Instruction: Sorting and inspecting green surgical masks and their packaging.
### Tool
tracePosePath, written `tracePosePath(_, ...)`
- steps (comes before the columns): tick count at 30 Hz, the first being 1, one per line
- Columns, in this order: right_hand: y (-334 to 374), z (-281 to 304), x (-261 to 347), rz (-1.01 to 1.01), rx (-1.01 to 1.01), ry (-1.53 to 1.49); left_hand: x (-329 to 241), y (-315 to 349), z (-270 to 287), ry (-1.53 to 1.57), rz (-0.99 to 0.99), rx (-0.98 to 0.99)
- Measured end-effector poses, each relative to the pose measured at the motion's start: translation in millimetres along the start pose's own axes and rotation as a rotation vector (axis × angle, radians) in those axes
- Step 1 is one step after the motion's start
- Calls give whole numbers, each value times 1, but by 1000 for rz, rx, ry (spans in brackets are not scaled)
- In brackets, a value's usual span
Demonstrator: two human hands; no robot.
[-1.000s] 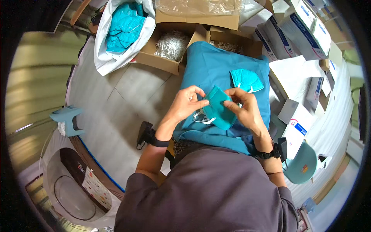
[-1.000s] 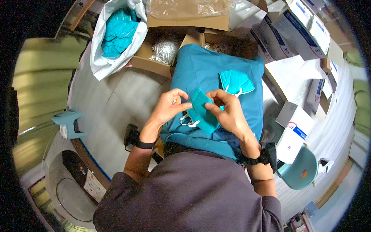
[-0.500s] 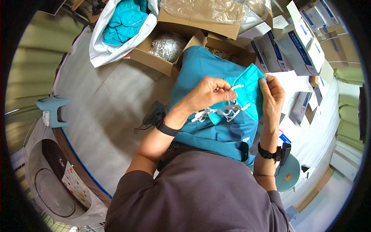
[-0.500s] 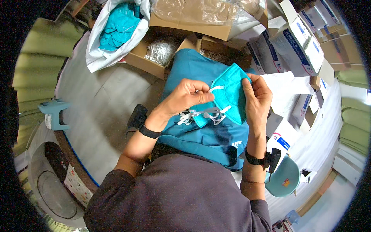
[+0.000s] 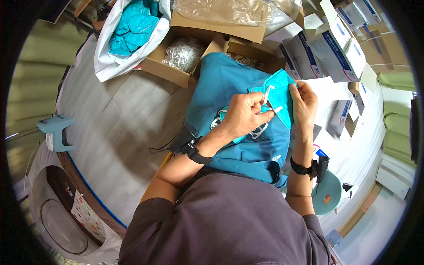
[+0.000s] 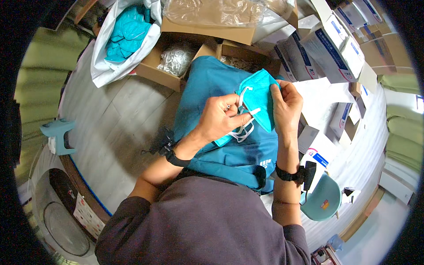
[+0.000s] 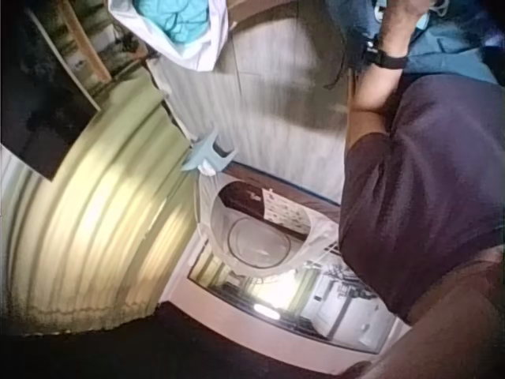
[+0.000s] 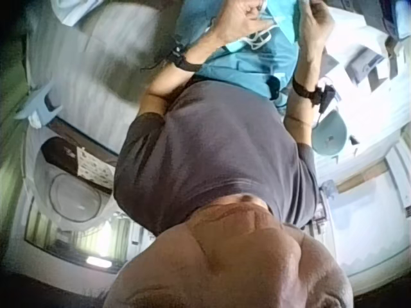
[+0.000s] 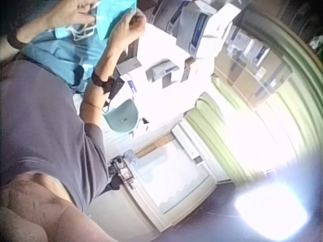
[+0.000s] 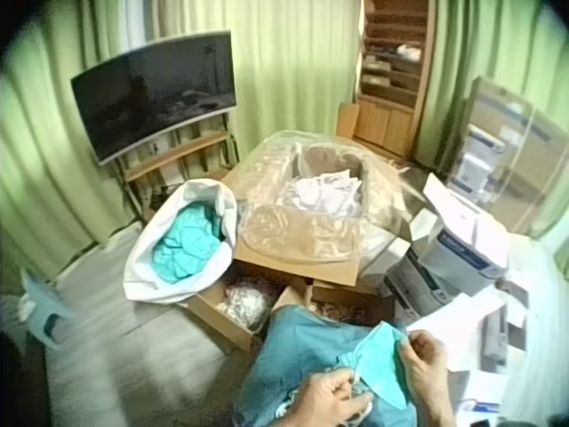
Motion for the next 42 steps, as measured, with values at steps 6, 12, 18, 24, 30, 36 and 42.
tracePosePath(6,-2,6,2,27,-31,27,-6,0,1,34,-107,-90)
tracePosePath(12,-12,24,7,141,-84,88,-7,3,15,134,133,295)
tracePosePath(18,-14,62,2,-21,8,-81,-60,14,71,644,-25,534)
tracePosePath(24,21,21,-19,-189,173,-254,-47,-15,54,1283,-139,369)
tracePosePath(30,23,29,-28,-256,136,-309,-41,-23,55,1353,-46,424)
tracePosePath(36,25,31,-35,-257,101,-279,-34,-19,46,1276,144,266)
tracePosePath(42,27,41,-43,-276,119,-309,-27,-20,51,1134,165,235)
Point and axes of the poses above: each hand's wrist, its own y-axis away from the middle knuckle, its own z-axis out of the back of the hand, x = y × z, the point moved 2 cm from there along -y, towards the middle knuckle, and after that the axes turned 4 degrees about -y, right-handed, at the moved point
